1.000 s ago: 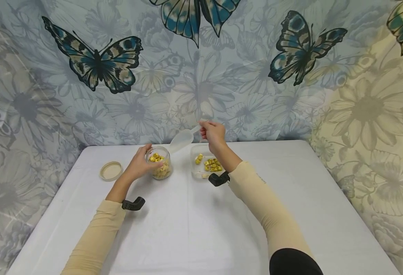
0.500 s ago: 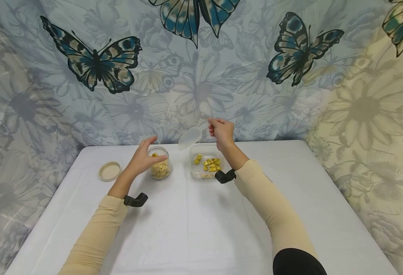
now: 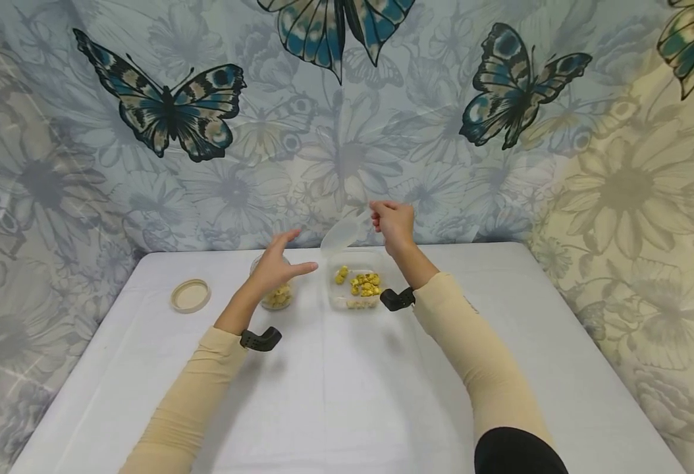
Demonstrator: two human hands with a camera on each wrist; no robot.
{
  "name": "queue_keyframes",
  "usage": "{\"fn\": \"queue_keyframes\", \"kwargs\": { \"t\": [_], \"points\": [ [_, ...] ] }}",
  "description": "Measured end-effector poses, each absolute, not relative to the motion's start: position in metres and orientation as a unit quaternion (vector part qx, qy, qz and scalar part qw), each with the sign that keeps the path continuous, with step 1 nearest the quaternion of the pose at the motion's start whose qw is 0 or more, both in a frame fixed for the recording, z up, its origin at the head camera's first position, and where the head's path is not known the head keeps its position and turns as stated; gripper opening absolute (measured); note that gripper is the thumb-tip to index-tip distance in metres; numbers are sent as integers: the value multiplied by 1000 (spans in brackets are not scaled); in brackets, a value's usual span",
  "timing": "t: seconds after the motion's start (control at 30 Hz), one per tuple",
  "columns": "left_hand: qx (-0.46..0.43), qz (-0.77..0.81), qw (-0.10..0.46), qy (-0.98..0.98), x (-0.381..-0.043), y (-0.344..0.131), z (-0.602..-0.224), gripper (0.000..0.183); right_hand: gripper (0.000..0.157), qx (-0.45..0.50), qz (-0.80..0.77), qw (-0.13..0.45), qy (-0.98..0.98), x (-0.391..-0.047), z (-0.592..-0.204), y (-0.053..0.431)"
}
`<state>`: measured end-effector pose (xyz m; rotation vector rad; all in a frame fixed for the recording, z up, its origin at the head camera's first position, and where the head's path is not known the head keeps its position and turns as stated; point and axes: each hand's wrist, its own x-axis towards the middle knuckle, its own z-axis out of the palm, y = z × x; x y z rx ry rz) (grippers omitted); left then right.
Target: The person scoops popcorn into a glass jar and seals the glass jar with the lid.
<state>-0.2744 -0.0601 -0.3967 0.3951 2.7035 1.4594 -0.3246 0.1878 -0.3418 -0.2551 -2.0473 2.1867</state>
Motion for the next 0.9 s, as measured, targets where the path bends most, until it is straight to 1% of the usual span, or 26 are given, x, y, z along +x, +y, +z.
{"fn": "queue_keyframes", "kwargs": {
  "t": [0.13,0.2,0.47,0.73,0.9],
  "points": [
    [146,473,20,869,-275,-47,-399,90,31,-82,688,69,-718,-326,-340,190],
    [151,475,24,866,-275,-42,-401,90,35,-80,669,69,-736,-326,-340,193],
    [154,481,36,863,-274,-27,-417,88,34,-54,606,78,-789,-325,-347,206],
    [144,465,64,871,-272,-19,-434,91,34,-34,531,90,-842,-322,-352,214],
    [134,451,78,879,-271,-16,-443,90,33,-18,494,106,-863,-322,-356,217]
  ]
}}
